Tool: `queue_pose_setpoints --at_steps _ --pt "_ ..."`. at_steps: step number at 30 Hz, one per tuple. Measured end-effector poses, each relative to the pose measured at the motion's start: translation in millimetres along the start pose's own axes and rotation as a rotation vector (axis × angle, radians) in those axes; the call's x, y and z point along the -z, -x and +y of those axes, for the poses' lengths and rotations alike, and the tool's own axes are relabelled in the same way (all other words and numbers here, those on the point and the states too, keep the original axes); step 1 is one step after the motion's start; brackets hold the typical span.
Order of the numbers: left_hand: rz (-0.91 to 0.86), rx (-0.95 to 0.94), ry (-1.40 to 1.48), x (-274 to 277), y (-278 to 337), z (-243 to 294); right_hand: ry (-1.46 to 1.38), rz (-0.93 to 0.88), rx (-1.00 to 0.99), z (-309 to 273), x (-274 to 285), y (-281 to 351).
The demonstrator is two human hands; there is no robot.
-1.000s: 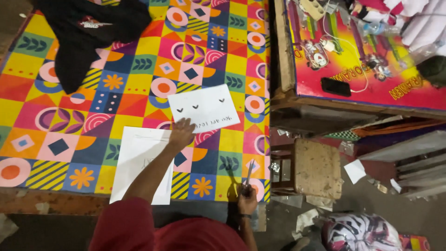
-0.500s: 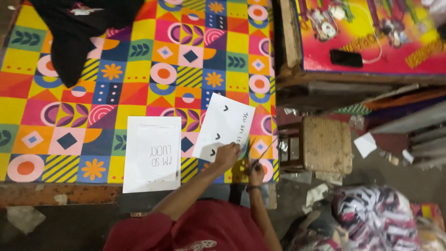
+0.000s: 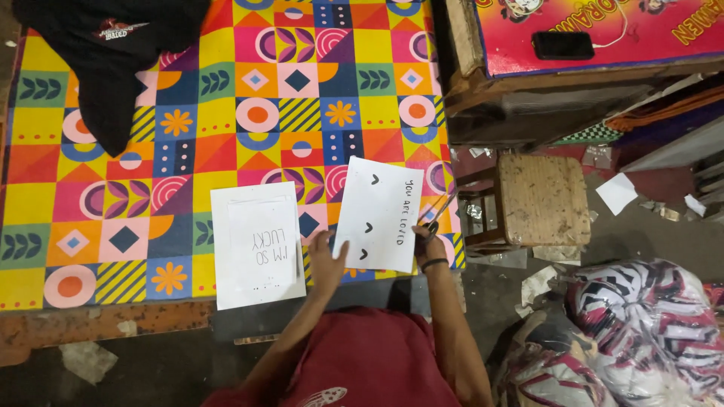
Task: Cutting out printed designs from paper sheets using scissors and organizing the cutouts on a table.
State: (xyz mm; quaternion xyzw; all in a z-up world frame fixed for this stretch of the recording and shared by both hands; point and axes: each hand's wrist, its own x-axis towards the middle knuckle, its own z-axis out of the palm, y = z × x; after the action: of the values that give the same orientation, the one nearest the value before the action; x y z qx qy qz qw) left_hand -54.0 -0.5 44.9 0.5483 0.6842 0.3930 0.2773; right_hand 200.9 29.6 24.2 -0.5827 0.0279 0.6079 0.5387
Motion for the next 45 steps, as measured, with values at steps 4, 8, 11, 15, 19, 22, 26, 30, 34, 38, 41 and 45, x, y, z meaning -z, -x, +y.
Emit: queue_pose_setpoints --at_steps 4,8,11,15,19,22,26,30,34,38,41,45 --pt "-0.146 0.373 0.198 12.9 7.0 -30.4 -0.050 0.001 -0.103 -6.9 17.0 -17.1" --pt "-0.427 0.774 0.750 20.1 1.4 -25.4 0.007 -0.112 -0.106 -8.7 16.9 -14.9" --pt "-0.434 0.841 0.991 12.4 -2.5 -32.8 0.054 -0.056 0.011 4.8 31.9 -14.8" --pt "-0.396 0.762 0.880 -12.5 -10.7 -65.0 0.176 0.082 0.184 21.1 52.0 -5.6" --pt "-0.444 0.678 0.720 -31.4 -24.4 -99.1 0.325 0.136 0.244 49.2 71.5 -15.8" --pt "-0.437 0.638 0.592 -30.9 -28.4 -98.4 0.483 0.145 0.410 88.2 102.0 -56.4" --pt "-0.362 0.663 0.601 -35.3 -28.3 -95.5 0.545 0.271 0.537 89.3 90.7 -29.2" --pt "-0.380 0.641 0.528 -38.9 -30.1 -103.0 0.491 0.299 0.623 84.2 71.7 -6.9" --pt "-0.380 0.627 0.496 -48.2 -33.4 -113.8 0.467 0.288 0.654 83.8 70.4 -7.7" --pt "-0.386 0.618 0.494 -35.0 -29.0 -90.9 0.427 0.274 0.669 79.9 65.8 5.3" --pt "-0.408 0.599 0.491 -27.2 -30.4 -80.6 0.412 0.265 0.684 81.0 66.9 1.5" --pt "-0.412 0.583 0.504 -32.4 -30.6 -91.9 0.361 0.229 0.721 85.1 74.8 -11.2"
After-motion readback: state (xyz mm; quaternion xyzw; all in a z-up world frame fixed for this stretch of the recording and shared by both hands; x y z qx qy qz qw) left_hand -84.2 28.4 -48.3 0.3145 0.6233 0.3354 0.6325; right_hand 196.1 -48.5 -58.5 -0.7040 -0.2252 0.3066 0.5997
